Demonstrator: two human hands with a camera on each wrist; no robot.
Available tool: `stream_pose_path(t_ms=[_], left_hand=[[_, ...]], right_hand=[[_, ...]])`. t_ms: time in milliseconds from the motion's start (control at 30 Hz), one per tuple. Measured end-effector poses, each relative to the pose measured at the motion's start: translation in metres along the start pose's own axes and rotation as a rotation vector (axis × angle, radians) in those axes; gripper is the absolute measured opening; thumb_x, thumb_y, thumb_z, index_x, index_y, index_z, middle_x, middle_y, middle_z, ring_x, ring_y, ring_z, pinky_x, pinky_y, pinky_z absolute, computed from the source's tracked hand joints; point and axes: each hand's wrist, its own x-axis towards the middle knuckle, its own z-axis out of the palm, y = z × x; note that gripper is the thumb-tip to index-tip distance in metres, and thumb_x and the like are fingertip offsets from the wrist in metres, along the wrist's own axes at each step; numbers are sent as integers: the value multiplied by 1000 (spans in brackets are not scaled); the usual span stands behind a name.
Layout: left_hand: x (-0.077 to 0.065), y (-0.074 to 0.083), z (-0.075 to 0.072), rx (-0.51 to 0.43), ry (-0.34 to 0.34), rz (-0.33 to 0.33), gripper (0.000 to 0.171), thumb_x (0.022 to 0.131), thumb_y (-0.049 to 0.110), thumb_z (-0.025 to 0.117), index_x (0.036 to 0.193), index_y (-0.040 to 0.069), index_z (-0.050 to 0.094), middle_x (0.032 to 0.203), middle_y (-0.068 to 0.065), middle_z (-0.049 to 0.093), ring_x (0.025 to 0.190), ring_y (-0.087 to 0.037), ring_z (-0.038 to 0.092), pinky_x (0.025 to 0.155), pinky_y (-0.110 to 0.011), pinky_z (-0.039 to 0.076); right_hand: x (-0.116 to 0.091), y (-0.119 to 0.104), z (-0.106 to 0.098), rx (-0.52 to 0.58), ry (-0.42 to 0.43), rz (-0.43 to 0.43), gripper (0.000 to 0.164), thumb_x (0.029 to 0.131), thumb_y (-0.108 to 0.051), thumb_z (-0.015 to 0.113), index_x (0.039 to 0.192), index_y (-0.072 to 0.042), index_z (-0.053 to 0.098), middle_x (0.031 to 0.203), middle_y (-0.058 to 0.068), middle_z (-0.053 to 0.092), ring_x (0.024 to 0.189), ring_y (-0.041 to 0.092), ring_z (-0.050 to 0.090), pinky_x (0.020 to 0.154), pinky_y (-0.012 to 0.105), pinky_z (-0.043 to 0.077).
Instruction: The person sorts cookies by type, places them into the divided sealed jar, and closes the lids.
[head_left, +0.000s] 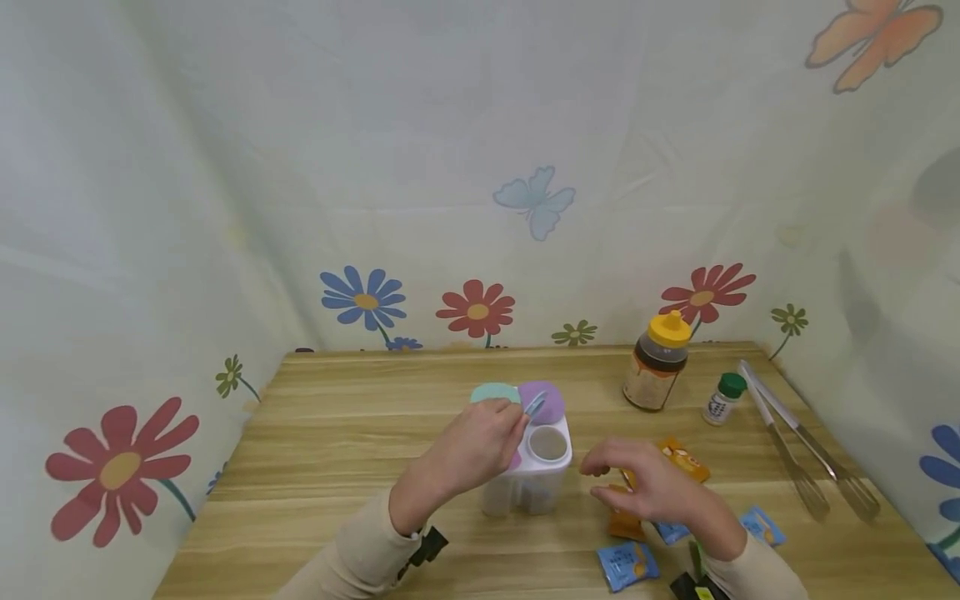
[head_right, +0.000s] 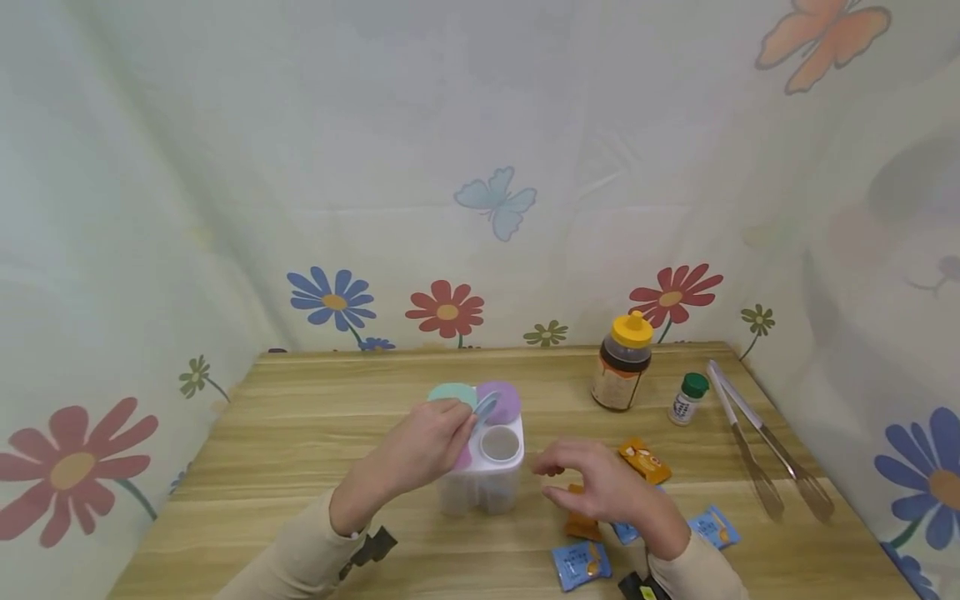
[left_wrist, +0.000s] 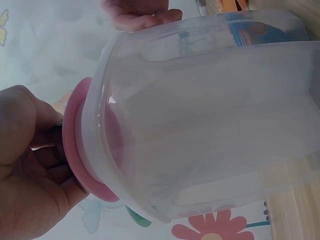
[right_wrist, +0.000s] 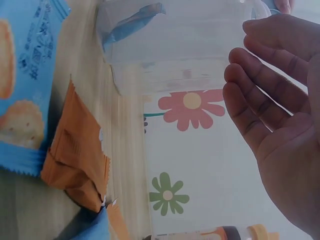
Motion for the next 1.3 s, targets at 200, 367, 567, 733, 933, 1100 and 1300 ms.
stream_pose_path(t_ms=[200,367,567,733,933,1100,1300], left_hand=[[1,0,2,-4,26,15,18,96,15,60,79,10,60,66,5,43,60,-7,41,53,-13,35],[3,2,2,-5,12,10,17,97,17,59,81,10,60,66,6,43,60,-7,41,53,-13,36],[4,3,5,0,32,23,17,96,15,60,79,9,60,66,4,45,60,-8,41,53,-14,36],[1,2,4,-1,36,7,16,96,15,61,81,10,62,67,5,47,60,-8,43,53,-14,38],[0,0,2,-1,47,4,18,96,15,60,79,10,60,65,5,45,59,-8,42,53,-15,37],[0,0,2,-4,57,7,18,96,14,61,78,10,60,65,5,45,59,-8,41,52,-15,37],[0,-1,4,-18,42,7,18,96,15,60,80,9,61,66,5,46,59,-8,42,53,-14,37]], right_hand=[[-4,-6,-2,-13,-28,0,34,78,2,76,106,-13,66,98,-1,68,84,6,61,70,26,54],[-19,3,-3,-28,-68,35,36,81,-3,75,111,-20,64,102,-7,67,86,3,61,71,26,54],[-26,-3,-3,-15,-85,62,39,80,-3,76,112,-23,64,102,-11,66,84,4,61,70,26,53],[-28,-5,-1,-16,-109,32,37,82,-4,75,114,-19,63,99,-8,66,81,8,61,67,25,52],[-31,-5,1,10,-188,68,34,85,-10,74,116,-21,63,101,-2,68,84,9,63,70,24,52],[-35,-4,4,62,-266,170,29,88,-13,72,115,-18,64,103,0,68,85,6,62,71,23,52],[-40,-5,6,58,-311,196,26,88,-13,71,113,-12,66,100,1,67,82,6,61,68,23,52]])
